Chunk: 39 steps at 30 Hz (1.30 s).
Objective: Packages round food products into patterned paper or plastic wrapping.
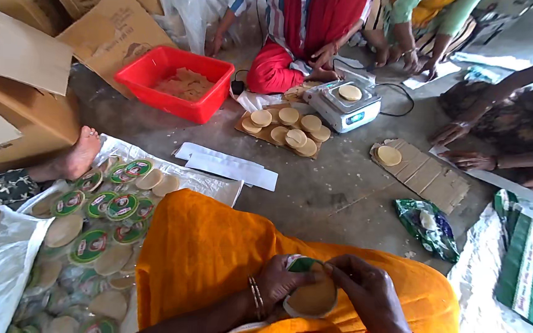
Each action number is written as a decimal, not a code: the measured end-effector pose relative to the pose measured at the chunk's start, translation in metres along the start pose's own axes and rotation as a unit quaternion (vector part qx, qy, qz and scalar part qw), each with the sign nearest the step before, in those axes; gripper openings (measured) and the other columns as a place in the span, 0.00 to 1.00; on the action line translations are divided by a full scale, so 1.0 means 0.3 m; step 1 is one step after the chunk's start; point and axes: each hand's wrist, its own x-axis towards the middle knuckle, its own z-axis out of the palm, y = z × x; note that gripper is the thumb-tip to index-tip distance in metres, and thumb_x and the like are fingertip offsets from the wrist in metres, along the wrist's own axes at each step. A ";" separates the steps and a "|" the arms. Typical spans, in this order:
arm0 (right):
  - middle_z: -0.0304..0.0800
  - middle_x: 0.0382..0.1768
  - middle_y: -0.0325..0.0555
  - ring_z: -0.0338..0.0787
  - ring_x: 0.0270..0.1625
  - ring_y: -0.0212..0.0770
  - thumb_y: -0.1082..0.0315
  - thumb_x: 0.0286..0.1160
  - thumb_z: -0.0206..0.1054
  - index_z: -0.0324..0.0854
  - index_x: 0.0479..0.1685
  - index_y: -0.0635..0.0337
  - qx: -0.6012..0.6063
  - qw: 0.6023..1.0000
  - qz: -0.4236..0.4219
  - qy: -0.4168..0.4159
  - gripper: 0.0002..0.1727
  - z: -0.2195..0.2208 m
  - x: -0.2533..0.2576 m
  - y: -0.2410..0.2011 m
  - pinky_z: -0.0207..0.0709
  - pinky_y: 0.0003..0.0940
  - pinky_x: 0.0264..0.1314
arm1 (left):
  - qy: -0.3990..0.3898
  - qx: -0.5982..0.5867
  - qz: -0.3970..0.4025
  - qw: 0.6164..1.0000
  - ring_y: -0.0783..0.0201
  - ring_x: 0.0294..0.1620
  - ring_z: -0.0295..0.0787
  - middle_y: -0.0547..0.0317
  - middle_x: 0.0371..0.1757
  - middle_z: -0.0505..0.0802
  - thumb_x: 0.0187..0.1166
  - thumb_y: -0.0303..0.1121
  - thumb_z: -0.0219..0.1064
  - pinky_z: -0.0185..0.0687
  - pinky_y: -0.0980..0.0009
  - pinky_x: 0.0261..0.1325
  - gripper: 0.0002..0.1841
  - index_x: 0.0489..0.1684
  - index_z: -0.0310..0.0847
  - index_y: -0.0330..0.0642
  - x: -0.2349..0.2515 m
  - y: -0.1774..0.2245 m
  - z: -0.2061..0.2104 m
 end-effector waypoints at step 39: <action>0.88 0.39 0.42 0.87 0.49 0.32 0.67 0.80 0.62 0.82 0.38 0.56 -0.125 0.938 -0.283 0.156 0.06 0.094 -0.123 0.136 0.81 0.20 0.57 | 0.023 0.065 0.034 0.997 0.71 0.43 0.92 0.60 0.41 0.94 0.73 0.45 0.78 0.88 0.70 0.54 0.20 0.49 0.86 0.36 -0.053 -0.081 0.033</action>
